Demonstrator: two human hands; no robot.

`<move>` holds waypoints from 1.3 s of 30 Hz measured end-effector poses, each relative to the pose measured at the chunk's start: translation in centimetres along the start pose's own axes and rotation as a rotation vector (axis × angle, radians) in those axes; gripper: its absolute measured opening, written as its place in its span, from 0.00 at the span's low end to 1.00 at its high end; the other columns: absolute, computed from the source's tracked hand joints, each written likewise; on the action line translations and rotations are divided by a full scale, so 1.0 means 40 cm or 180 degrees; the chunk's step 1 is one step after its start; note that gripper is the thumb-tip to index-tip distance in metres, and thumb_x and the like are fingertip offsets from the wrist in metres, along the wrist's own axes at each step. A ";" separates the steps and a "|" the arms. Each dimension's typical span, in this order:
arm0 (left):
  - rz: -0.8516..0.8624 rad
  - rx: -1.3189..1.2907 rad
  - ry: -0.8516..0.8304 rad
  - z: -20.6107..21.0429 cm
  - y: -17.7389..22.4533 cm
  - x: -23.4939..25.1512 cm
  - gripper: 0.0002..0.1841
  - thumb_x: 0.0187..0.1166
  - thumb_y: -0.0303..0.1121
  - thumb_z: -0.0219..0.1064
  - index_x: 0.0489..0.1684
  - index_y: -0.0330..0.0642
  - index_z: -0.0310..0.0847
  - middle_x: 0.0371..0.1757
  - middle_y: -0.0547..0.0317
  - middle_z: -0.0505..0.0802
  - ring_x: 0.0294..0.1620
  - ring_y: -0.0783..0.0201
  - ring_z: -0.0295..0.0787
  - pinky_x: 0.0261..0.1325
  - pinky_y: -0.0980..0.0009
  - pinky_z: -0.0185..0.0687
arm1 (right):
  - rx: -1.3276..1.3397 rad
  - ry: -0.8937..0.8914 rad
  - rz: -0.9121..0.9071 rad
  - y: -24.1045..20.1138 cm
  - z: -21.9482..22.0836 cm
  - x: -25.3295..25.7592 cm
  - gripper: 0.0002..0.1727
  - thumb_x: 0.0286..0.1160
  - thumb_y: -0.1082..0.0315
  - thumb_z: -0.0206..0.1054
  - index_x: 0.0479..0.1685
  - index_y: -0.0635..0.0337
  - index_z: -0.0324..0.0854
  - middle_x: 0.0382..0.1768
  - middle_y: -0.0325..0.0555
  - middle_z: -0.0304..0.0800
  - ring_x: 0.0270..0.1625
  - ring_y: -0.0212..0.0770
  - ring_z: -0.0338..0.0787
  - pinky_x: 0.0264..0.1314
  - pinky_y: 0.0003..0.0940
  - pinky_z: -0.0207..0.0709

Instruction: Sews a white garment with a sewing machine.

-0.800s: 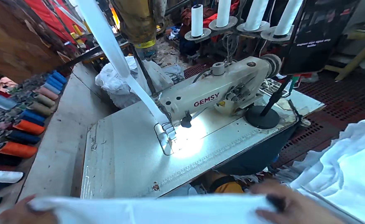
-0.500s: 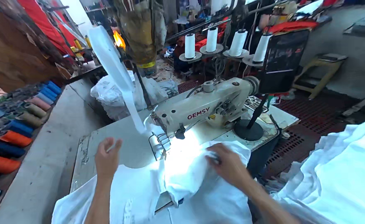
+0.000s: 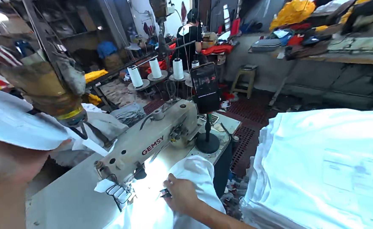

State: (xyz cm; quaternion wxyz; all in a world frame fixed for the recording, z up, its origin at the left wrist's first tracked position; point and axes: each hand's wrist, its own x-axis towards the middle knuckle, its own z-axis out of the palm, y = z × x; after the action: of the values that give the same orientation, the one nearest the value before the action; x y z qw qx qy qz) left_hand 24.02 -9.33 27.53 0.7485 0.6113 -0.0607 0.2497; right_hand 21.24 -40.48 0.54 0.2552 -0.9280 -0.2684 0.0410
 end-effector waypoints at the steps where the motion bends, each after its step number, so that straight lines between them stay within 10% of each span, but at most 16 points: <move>1: 0.0140 0.0126 -0.0068 0.019 0.004 -0.003 0.35 0.78 0.70 0.55 0.79 0.63 0.65 0.71 0.68 0.84 0.70 0.64 0.84 0.68 0.55 0.85 | -0.0033 0.0092 -0.0042 0.002 0.006 -0.001 0.19 0.77 0.52 0.66 0.57 0.54 0.86 0.57 0.53 0.88 0.41 0.54 0.93 0.37 0.55 0.86; 3: 0.0374 0.0346 -0.0147 0.031 -0.001 0.014 0.39 0.69 0.68 0.67 0.81 0.66 0.64 0.73 0.71 0.82 0.73 0.66 0.81 0.71 0.56 0.82 | -0.0079 0.0349 -0.0144 0.009 0.019 0.001 0.17 0.76 0.52 0.67 0.51 0.55 0.87 0.52 0.52 0.89 0.37 0.51 0.93 0.33 0.52 0.86; 9: 0.0749 0.0869 0.0544 0.128 0.008 0.000 0.25 0.77 0.54 0.55 0.73 0.61 0.66 0.62 0.70 0.87 0.63 0.70 0.85 0.64 0.62 0.86 | -0.0189 0.0621 -0.0196 0.005 0.038 0.004 0.16 0.69 0.53 0.72 0.49 0.53 0.91 0.51 0.50 0.92 0.33 0.50 0.94 0.29 0.51 0.87; 14: 0.0279 0.1121 0.0791 0.112 0.006 0.002 0.28 0.76 0.63 0.56 0.72 0.64 0.71 0.59 0.68 0.88 0.56 0.67 0.89 0.54 0.60 0.88 | -0.0286 0.0694 -0.0176 0.006 0.042 0.005 0.17 0.71 0.51 0.71 0.49 0.52 0.91 0.49 0.49 0.91 0.31 0.49 0.93 0.27 0.49 0.86; 21: -0.0378 0.0809 0.0852 0.039 0.032 -0.085 0.47 0.74 0.79 0.46 0.89 0.60 0.59 0.81 0.51 0.76 0.75 0.46 0.79 0.65 0.38 0.80 | -0.0417 0.0904 -0.0236 -0.001 0.048 0.004 0.16 0.70 0.52 0.72 0.48 0.51 0.92 0.49 0.49 0.92 0.28 0.50 0.93 0.25 0.51 0.85; 25: 0.0302 0.1680 0.1158 -0.091 -0.127 -0.311 0.32 0.92 0.57 0.44 0.82 0.41 0.65 0.75 0.53 0.84 0.71 0.59 0.85 0.69 0.55 0.83 | -0.0428 0.0846 -0.0263 0.001 0.051 0.003 0.16 0.72 0.53 0.71 0.50 0.51 0.91 0.50 0.50 0.92 0.29 0.52 0.93 0.25 0.53 0.85; 30: 0.0366 0.3121 0.0406 -0.159 -0.409 -0.597 0.14 0.83 0.32 0.66 0.56 0.28 0.84 0.48 0.49 0.95 0.48 0.63 0.94 0.57 0.63 0.91 | -0.0422 0.0789 -0.0275 0.001 0.050 0.008 0.17 0.72 0.53 0.71 0.51 0.54 0.91 0.50 0.53 0.91 0.29 0.56 0.92 0.26 0.57 0.84; 34: 0.0209 0.4220 -0.0773 -0.135 -0.497 -0.678 0.20 0.89 0.46 0.56 0.68 0.51 0.89 0.77 0.62 0.87 0.83 0.60 0.76 0.89 0.50 0.62 | -0.0327 0.0713 -0.0339 0.040 0.024 0.037 0.19 0.75 0.50 0.70 0.53 0.53 0.91 0.50 0.52 0.92 0.35 0.55 0.93 0.30 0.59 0.84; 39: -0.0235 0.4560 -0.0946 -0.084 -0.509 -0.672 0.27 0.92 0.51 0.46 0.79 0.52 0.80 0.89 0.61 0.72 0.93 0.55 0.58 0.94 0.44 0.43 | -0.0333 0.0757 -0.0528 0.145 -0.013 0.087 0.25 0.80 0.41 0.63 0.53 0.50 0.93 0.47 0.51 0.92 0.38 0.52 0.93 0.35 0.56 0.85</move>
State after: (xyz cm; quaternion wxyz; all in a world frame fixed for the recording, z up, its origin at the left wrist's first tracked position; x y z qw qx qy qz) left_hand 9.10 -16.80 -1.95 0.1569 0.9799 0.0371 0.1172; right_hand 27.09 -43.12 -1.66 0.2391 -0.9130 -0.3138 -0.1044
